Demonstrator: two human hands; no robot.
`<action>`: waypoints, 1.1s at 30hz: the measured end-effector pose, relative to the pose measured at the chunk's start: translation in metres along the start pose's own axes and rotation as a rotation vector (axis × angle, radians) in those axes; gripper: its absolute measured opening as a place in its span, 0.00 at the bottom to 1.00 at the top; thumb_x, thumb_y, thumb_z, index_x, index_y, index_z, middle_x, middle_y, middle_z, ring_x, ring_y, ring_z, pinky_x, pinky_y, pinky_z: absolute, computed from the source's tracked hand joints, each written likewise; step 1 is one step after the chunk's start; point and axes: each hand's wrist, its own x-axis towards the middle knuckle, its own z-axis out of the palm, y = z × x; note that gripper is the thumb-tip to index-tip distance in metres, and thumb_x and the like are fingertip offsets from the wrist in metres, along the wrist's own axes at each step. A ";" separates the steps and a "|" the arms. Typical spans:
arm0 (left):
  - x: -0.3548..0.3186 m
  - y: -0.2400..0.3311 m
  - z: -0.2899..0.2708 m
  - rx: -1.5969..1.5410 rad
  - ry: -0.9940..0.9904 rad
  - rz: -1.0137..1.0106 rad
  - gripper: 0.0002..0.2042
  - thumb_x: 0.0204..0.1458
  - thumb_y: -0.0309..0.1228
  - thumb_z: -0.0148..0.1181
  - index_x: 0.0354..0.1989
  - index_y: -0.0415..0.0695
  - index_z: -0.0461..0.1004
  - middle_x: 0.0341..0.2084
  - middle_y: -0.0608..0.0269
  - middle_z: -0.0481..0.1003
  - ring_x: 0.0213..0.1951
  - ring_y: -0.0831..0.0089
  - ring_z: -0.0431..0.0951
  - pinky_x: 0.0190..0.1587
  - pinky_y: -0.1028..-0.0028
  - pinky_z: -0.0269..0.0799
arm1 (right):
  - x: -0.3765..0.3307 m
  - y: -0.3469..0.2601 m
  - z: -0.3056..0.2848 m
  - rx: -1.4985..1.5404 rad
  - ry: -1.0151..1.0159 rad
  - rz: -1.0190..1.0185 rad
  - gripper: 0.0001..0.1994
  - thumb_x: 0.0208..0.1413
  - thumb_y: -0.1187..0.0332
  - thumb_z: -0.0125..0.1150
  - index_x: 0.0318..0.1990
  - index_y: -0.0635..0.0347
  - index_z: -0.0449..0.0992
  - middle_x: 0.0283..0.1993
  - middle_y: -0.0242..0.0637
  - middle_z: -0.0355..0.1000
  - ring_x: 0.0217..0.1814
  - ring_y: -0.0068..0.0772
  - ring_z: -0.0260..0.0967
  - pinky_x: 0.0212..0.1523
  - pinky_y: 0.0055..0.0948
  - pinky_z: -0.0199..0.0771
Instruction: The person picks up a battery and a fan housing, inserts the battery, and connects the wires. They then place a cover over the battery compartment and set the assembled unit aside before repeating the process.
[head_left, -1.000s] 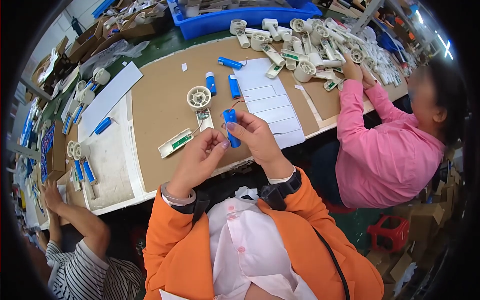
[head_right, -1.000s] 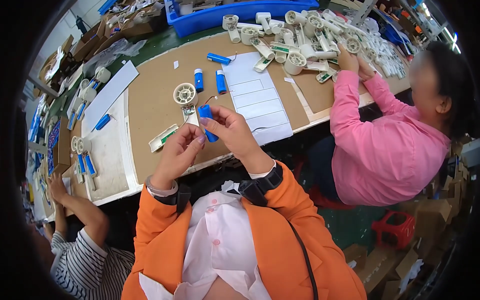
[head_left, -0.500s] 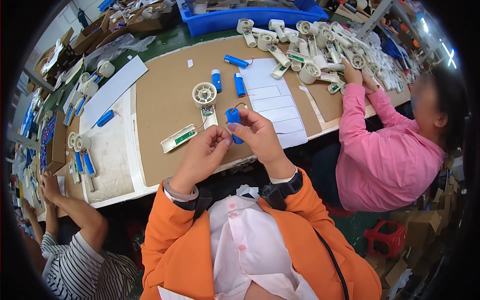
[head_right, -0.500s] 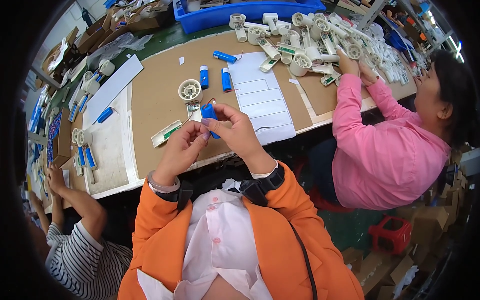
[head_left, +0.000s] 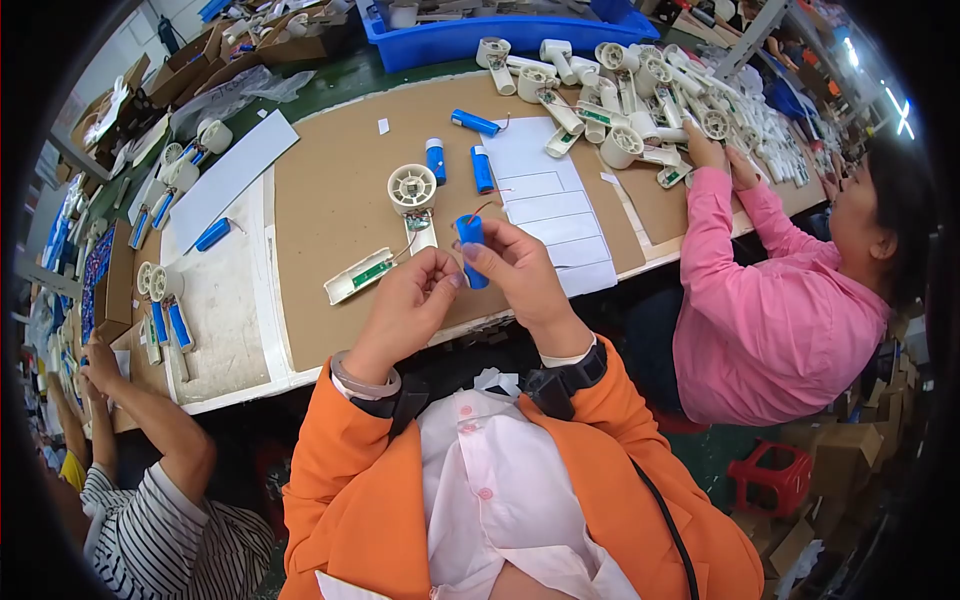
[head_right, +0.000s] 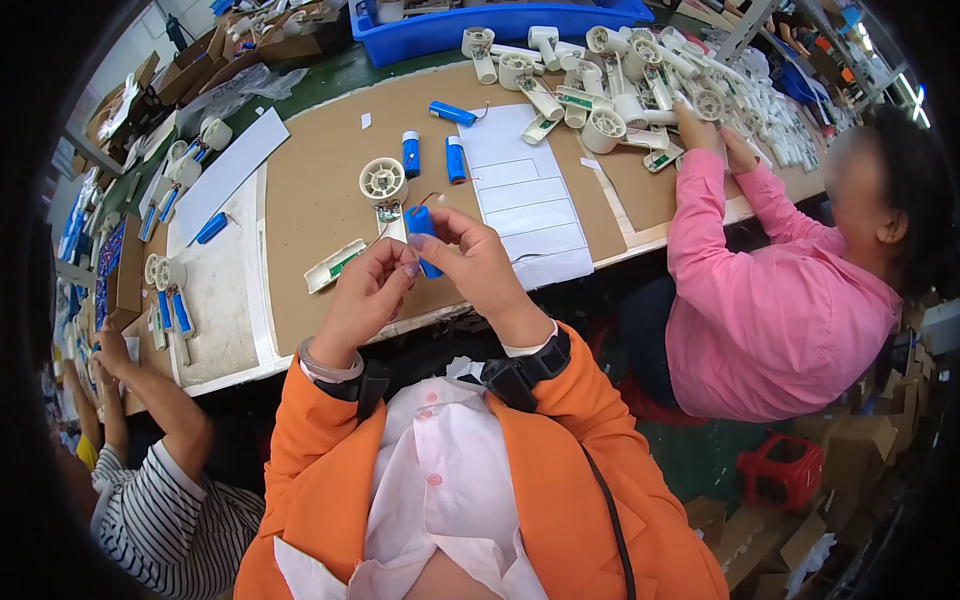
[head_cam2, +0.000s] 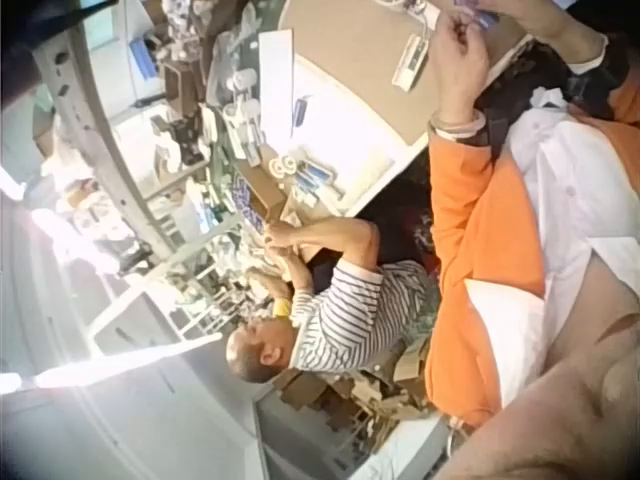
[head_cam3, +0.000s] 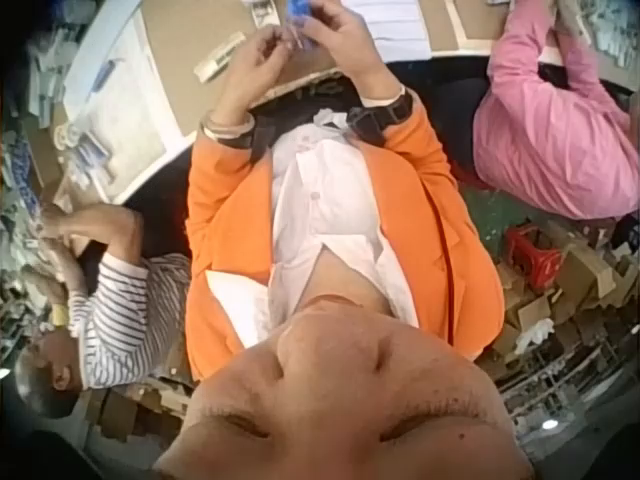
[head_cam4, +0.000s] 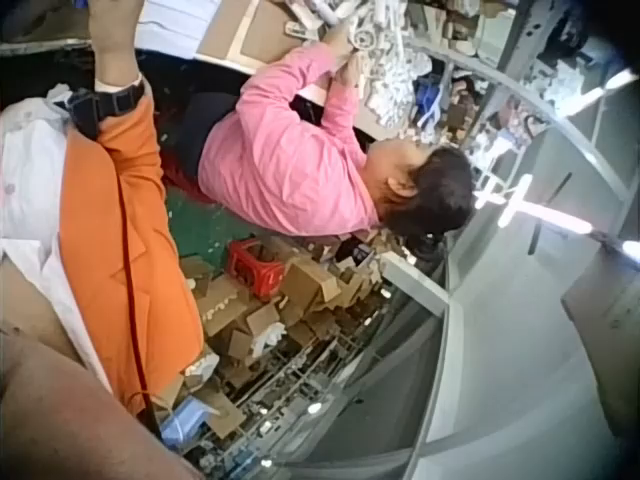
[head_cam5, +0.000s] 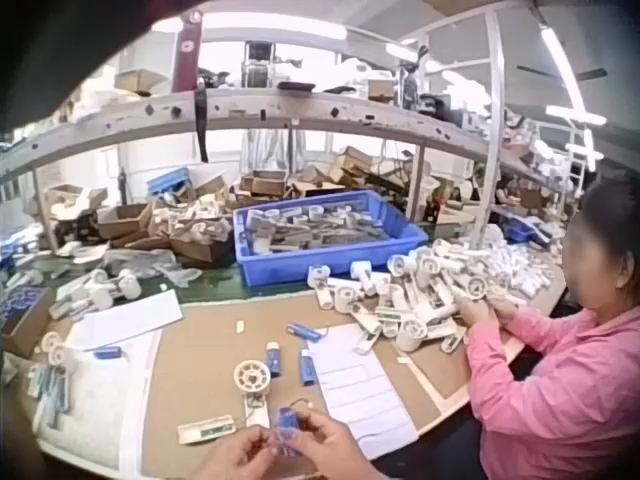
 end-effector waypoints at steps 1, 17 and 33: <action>0.001 -0.001 -0.001 0.011 -0.006 -0.002 0.04 0.60 0.26 0.54 0.37 0.38 0.71 0.28 0.70 0.73 0.30 0.84 0.69 0.32 0.82 0.66 | 0.000 -0.001 -0.002 0.066 0.003 0.043 0.18 0.57 0.71 0.65 0.54 0.67 0.73 0.47 0.34 0.74 0.49 0.22 0.71 0.50 0.22 0.72; 0.002 0.004 0.003 -0.042 0.002 -0.009 0.04 0.60 0.26 0.54 0.37 0.38 0.70 0.29 0.70 0.73 0.31 0.85 0.69 0.33 0.83 0.66 | 0.002 0.002 0.001 -0.151 0.041 -0.090 0.17 0.56 0.72 0.67 0.52 0.65 0.74 0.45 0.30 0.74 0.48 0.18 0.69 0.49 0.22 0.71; 0.004 0.001 -0.002 -0.274 -0.065 0.046 0.09 0.62 0.33 0.56 0.42 0.41 0.70 0.34 0.72 0.74 0.34 0.85 0.70 0.36 0.84 0.64 | 0.001 -0.008 -0.007 0.065 -0.139 0.064 0.19 0.67 0.63 0.52 0.58 0.67 0.71 0.53 0.37 0.73 0.52 0.27 0.71 0.55 0.25 0.68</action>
